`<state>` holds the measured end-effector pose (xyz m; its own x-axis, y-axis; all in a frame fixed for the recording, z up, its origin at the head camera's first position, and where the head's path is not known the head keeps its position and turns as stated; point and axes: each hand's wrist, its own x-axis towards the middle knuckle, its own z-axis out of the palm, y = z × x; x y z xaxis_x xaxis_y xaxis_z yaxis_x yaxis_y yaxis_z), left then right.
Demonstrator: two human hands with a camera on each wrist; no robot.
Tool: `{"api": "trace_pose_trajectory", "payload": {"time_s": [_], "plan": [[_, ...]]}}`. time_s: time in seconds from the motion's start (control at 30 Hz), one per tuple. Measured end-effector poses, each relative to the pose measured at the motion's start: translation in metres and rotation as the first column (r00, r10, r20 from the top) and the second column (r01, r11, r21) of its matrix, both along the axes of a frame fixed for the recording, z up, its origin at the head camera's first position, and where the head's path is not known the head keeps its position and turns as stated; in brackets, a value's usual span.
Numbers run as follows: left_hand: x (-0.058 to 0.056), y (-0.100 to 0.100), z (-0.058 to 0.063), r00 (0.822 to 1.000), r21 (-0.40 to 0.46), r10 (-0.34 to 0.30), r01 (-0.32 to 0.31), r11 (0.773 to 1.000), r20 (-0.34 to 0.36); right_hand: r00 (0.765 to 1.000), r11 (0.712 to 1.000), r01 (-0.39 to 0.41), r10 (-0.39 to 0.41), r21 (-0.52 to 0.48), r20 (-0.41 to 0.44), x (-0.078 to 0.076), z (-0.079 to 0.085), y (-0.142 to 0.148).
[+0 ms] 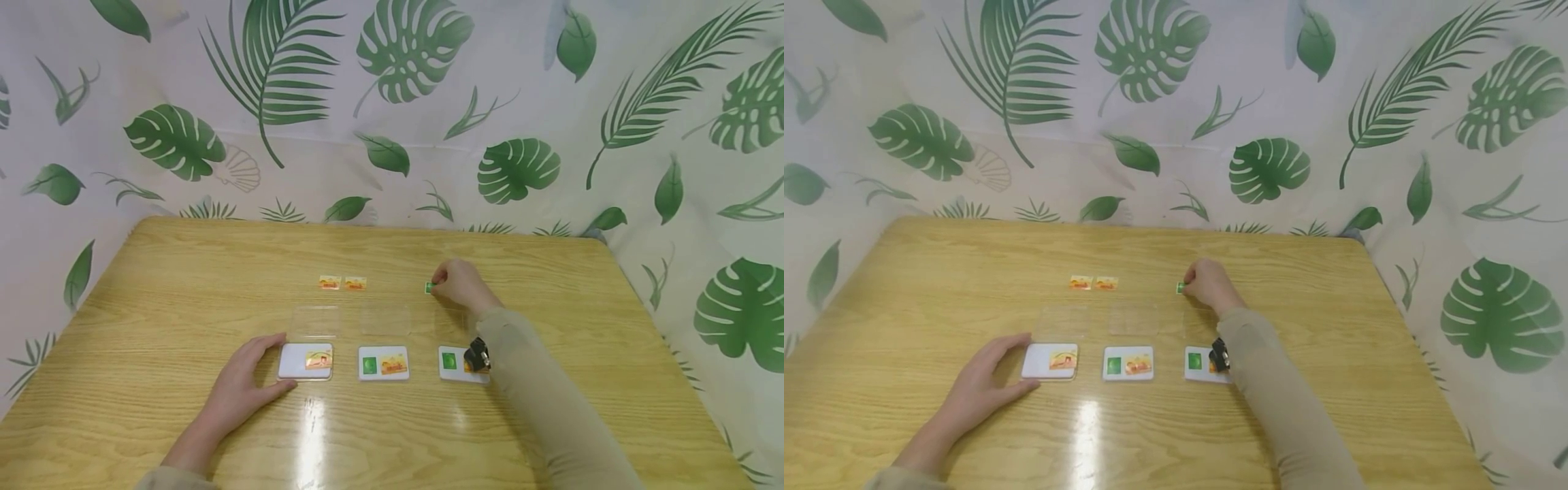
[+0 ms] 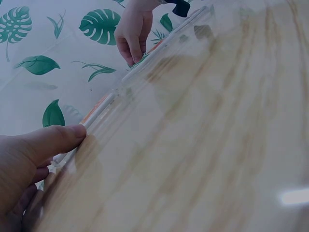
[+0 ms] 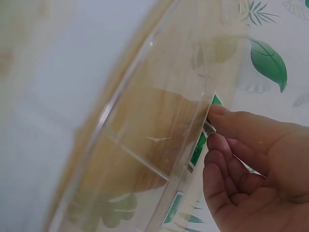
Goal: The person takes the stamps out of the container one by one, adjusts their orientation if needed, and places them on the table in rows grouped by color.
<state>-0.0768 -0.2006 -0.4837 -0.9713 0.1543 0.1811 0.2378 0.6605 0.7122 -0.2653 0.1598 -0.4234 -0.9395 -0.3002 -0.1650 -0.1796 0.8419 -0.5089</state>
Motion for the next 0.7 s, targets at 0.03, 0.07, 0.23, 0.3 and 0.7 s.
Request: {"api": "trace_pose_trajectory", "payload": {"time_s": [0.03,0.07,0.23,0.3,0.7], "plan": [[0.0000,-0.0001,-0.0002,1.000,0.000,0.000,0.000,1.000,-0.001,1.000,1.000,-0.002,0.002,-0.001,0.001,0.0001,0.0001,-0.0001],[0.0001,-0.0002,-0.0003,1.000,0.000,0.000,0.000,1.000,-0.002,1.000,1.000,-0.003,0.003,-0.001,0.000,0.0001,0.0000,-0.0001],[0.0001,-0.0003,-0.0006,1.000,0.000,0.000,0.000,1.000,-0.005,1.000,1.000,-0.006,0.006,-0.010,0.000,0.0013,-0.0002,0.0000],[0.0001,-0.0003,-0.0006,1.000,0.002,0.000,0.000,1.000,-0.006,1.000,1.000,-0.007,0.007,-0.012,0.004,0.0022,0.0000,0.0001],[0.0002,-0.0007,-0.0001,1.000,0.005,-0.002,0.002,1.000,-0.015,1.000,1.000,-0.017,0.017,0.008,-0.001,0.0045,0.0021,-0.0019]]}}
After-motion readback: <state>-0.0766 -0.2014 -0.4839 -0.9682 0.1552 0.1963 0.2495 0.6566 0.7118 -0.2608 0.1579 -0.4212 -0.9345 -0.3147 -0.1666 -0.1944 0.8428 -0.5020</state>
